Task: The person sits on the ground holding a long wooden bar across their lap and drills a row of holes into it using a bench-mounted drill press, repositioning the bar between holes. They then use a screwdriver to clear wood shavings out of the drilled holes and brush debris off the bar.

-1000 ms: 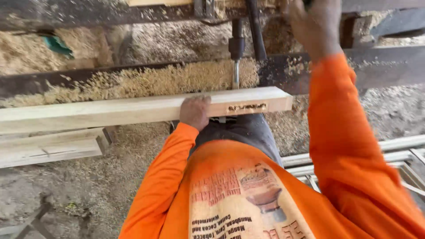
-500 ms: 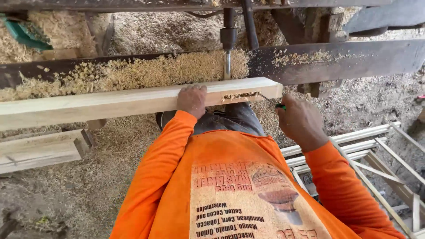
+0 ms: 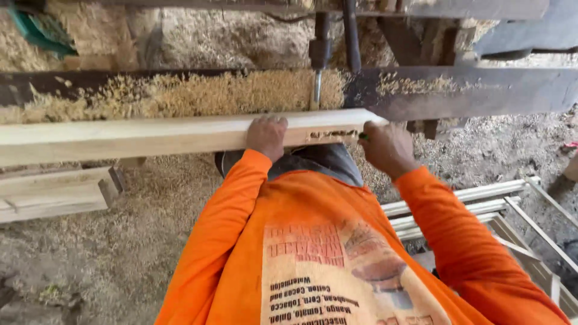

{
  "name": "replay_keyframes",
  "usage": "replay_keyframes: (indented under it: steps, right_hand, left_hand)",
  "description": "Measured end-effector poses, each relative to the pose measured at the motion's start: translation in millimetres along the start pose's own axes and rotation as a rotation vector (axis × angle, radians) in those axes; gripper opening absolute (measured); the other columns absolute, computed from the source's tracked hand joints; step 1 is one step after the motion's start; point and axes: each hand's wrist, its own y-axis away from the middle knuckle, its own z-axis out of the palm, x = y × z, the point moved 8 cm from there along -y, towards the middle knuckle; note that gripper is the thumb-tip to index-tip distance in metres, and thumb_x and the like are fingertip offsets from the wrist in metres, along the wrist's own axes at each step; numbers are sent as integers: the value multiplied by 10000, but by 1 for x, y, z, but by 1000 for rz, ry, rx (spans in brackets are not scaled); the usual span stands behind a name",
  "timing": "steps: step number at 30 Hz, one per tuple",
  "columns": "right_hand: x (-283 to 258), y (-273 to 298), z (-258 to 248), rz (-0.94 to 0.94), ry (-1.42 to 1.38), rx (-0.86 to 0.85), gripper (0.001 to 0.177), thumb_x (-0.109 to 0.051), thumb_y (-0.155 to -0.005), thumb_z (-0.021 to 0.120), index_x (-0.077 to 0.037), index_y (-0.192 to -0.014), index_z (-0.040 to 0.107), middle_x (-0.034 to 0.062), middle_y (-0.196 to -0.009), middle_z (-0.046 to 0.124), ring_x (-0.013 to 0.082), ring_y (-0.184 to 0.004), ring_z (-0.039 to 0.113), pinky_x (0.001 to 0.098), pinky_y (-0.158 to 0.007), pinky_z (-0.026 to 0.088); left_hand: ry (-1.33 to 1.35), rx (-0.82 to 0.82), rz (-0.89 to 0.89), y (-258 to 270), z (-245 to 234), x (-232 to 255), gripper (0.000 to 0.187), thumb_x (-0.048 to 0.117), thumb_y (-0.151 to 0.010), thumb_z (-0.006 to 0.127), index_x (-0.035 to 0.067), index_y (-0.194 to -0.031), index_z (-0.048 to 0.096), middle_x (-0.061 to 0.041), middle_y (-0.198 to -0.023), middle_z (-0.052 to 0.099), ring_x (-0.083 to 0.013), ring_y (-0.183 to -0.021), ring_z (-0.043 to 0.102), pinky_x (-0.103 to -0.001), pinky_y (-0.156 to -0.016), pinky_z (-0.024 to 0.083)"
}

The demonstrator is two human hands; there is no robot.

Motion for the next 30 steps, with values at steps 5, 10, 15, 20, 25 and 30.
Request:
replay_keyframes:
  steps: [5,10,15,20,25,30]
  right_hand:
    - [1,13,2,174,-53,-62,231,-335,-934,693,-107,-968,708,159,-721,715,329,-602,696,474,-559,532]
    - [27,-7,5,-37,-152,107,245,-343,-932,712,-98,-943,704,151,-749,726,352,-657,698,475,-611,531]
    - [32,-2,9,-119,-282,89,233,-338,-949,707,-107,-974,707,133,-802,741,333,-684,715,463,-617,545]
    - [36,-4,13,-194,-487,17,261,-352,-887,719,-105,-970,703,124,-805,749,322,-682,731,464,-608,564]
    - [-1,-4,22,-40,-205,-40,247,-354,-898,744,-121,-954,688,148,-758,725,374,-700,710,497,-620,549]
    - [35,-28,37,-147,-524,252,376,-345,-927,757,-23,-1022,588,158,-792,693,369,-698,677,479,-615,531]
  left_hand:
    - [31,-86,-18,11,-9,4,235,72,-756,676,104,-988,658,-121,-1024,701,-307,-1008,666,-420,-883,517]
    - [-29,107,59,-9,-8,-3,338,105,-658,699,89,-994,660,-167,-1097,691,-322,-1009,669,-425,-856,518]
    - [-40,-71,12,3,2,-5,313,77,-797,695,98,-1107,664,-119,-1153,701,-316,-1090,668,-424,-919,519]
    - [-7,-77,-11,7,5,-6,463,115,-712,713,75,-1169,653,-137,-1139,700,-310,-1077,668,-414,-945,511]
    - [-34,-69,-11,13,6,-7,422,112,-733,713,105,-1152,666,-129,-1138,708,-315,-1106,664,-418,-960,508]
    - [-13,-148,-70,-11,3,-19,562,87,-759,703,106,-1317,640,-151,-1076,711,-348,-1016,663,-445,-891,512]
